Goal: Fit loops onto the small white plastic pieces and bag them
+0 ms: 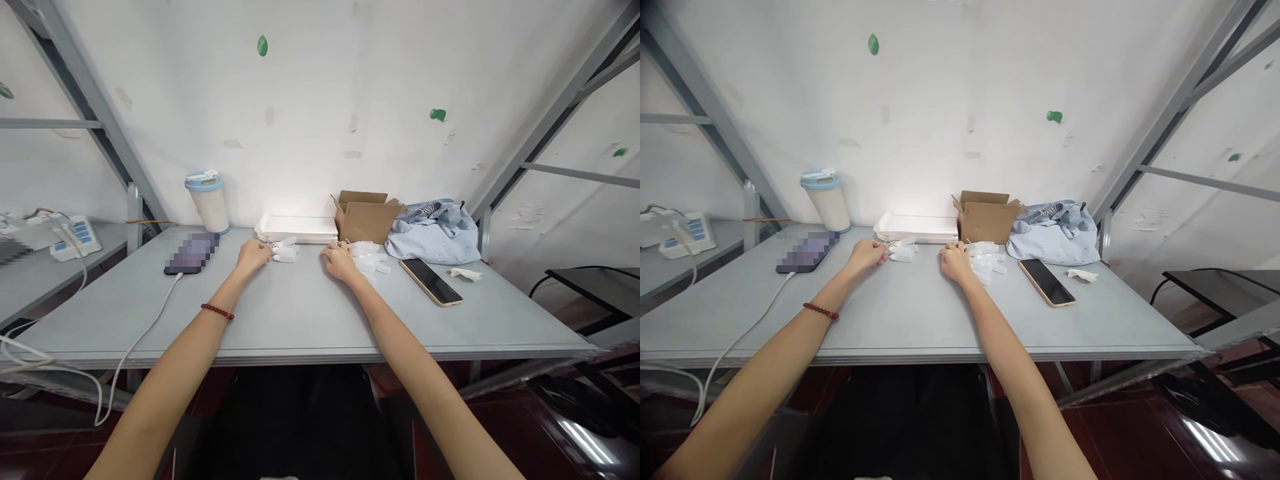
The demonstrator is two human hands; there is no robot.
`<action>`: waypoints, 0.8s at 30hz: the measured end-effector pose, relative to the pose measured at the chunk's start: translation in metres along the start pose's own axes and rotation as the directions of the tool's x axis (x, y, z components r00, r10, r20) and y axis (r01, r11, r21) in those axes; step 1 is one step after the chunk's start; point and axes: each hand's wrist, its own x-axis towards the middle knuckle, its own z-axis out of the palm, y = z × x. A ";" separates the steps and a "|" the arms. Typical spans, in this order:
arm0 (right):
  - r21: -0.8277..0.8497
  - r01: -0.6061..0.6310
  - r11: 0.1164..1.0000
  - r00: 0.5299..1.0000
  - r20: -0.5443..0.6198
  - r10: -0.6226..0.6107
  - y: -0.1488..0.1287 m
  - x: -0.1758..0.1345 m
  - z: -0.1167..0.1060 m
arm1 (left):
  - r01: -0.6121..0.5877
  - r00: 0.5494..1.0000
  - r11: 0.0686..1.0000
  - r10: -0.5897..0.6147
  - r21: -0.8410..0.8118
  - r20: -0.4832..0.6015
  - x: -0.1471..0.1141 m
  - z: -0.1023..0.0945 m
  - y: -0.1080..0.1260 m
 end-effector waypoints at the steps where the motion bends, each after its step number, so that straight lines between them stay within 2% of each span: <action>1: 0.033 -0.006 0.999 1.000 0.001 0.006 0.000 0.000 -0.001 | -0.013 1.000 1.000 0.013 0.021 0.003 0.000 0.000 0.000; 7: 0.165 -0.024 0.986 1.000 0.023 0.020 -0.002 -0.001 -0.006 | -0.061 0.997 0.997 0.058 0.044 0.048 -0.001 0.001 0.001; 13: 0.071 -0.002 0.998 0.998 -0.067 0.006 -0.001 -0.003 -0.005 | -0.080 0.997 0.996 0.080 0.049 -0.006 -0.005 -0.001 0.006; 15: 0.038 0.004 0.999 0.998 -0.070 -0.001 -0.001 -0.003 -0.003 | -0.091 0.996 0.996 0.091 0.025 0.009 -0.007 -0.002 0.009; 20: -0.011 0.015 1.000 1.000 0.023 -0.014 0.000 -0.003 0.003 | -0.064 0.969 0.988 0.096 -0.143 0.228 -0.017 -0.005 0.015; 22: -0.016 0.008 1.000 0.999 0.040 -0.007 -0.001 -0.002 0.004 | -0.067 0.933 0.982 0.124 -0.176 0.337 -0.022 -0.005 0.017; 24: -0.014 -0.006 1.000 0.999 0.045 0.007 -0.003 -0.002 0.003 | -0.094 0.873 0.980 0.167 -0.177 0.458 -0.026 -0.004 0.017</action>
